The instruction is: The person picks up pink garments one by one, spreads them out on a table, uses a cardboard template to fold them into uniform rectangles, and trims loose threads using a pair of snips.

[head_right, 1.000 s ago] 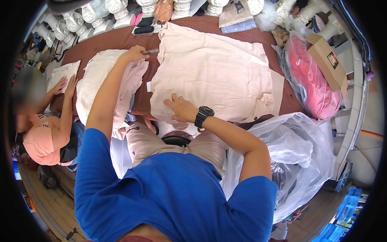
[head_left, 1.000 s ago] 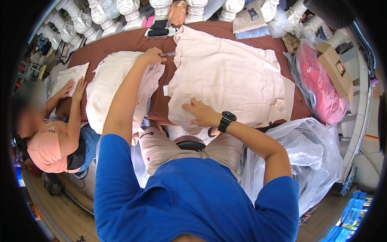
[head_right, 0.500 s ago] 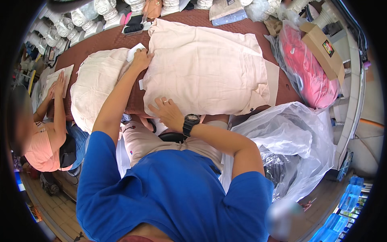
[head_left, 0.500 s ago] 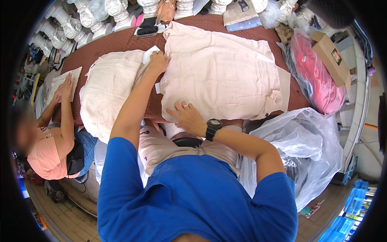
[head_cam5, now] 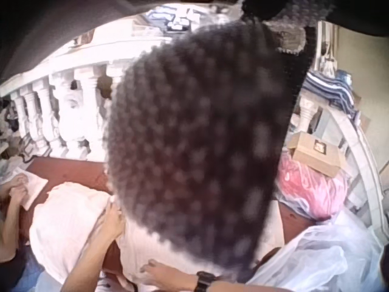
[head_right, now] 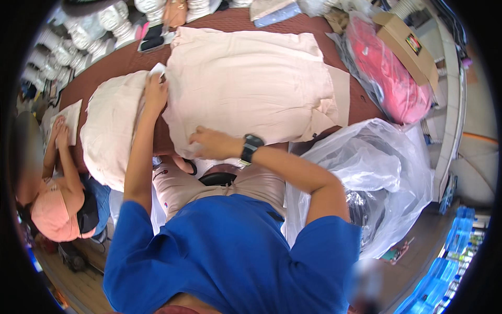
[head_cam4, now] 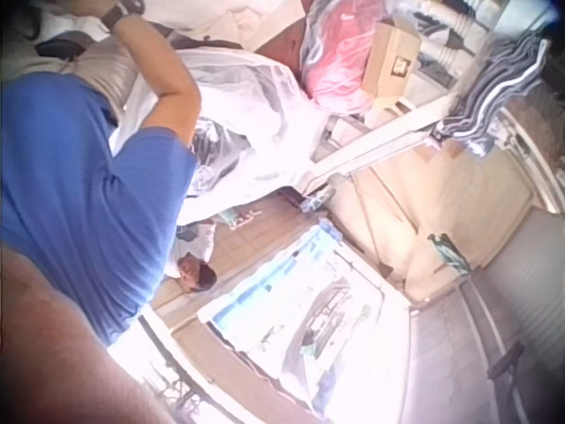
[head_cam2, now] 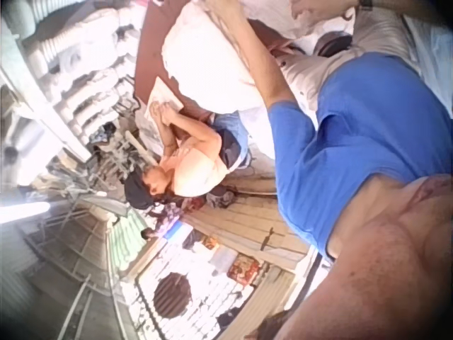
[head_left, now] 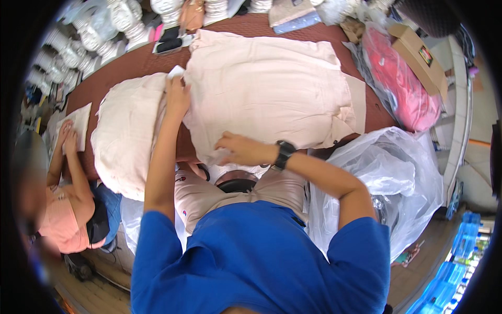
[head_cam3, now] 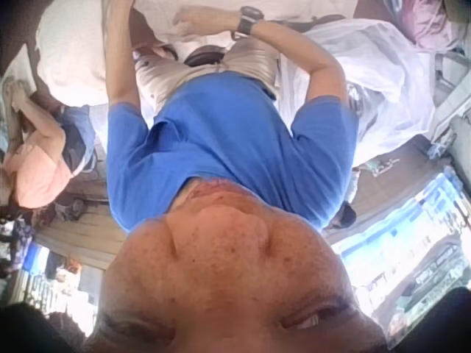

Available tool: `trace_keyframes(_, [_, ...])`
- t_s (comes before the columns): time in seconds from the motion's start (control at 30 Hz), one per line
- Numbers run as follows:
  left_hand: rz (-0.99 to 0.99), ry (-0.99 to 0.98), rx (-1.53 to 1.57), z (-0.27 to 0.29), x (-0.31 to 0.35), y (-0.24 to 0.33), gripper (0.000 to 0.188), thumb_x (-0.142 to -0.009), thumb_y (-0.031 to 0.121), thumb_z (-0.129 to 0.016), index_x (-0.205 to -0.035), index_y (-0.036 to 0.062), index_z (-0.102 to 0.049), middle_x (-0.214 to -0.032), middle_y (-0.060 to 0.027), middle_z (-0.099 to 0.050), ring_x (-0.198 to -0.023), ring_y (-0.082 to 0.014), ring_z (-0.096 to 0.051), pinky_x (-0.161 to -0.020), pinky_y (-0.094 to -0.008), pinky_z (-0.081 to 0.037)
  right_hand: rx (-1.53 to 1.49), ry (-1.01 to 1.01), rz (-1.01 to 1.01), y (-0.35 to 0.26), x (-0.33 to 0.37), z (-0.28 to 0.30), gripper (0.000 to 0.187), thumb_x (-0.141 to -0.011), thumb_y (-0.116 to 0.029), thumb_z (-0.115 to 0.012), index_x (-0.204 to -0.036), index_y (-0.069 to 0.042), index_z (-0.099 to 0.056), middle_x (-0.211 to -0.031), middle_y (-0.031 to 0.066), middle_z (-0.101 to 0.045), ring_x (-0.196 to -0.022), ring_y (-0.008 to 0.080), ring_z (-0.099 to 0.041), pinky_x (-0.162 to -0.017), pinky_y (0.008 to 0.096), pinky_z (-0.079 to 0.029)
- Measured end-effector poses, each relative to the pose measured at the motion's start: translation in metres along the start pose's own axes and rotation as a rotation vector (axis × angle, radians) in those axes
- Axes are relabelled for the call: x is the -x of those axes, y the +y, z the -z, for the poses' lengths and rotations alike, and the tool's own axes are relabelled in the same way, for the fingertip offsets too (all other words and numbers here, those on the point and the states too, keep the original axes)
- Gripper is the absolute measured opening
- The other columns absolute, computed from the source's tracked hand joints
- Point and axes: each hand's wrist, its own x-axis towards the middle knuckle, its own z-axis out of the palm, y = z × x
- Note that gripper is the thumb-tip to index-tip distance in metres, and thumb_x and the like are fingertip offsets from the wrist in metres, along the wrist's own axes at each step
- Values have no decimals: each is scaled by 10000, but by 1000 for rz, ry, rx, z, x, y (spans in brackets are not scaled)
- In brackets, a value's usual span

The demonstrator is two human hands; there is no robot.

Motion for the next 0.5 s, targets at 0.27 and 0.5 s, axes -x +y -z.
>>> trace_keyframes(0.27, [295, -365, -88, 71, 144, 73, 265, -901, 224, -600, -947, -17, -500, -951, -217, -571, -844, -390, -544, -741, -460, -438, 1042, -138, -878, 115, 170, 175, 384, -588, -153, -791, -915, -34, -631, -954, 155, -623, -1057, 354, -556, -847, 446, -494])
trace_keyframes(0.5, [713, -302, 669, 63, 151, 48, 295, -955, 216, -598, -1093, -1, -452, -941, -88, -614, -790, -137, -552, -682, -270, -457, 432, -196, -1080, 174, 228, 213, 139, -631, -64, -712, -745, -14, -650, -738, 155, -685, -661, 263, -666, -600, 368, -550])
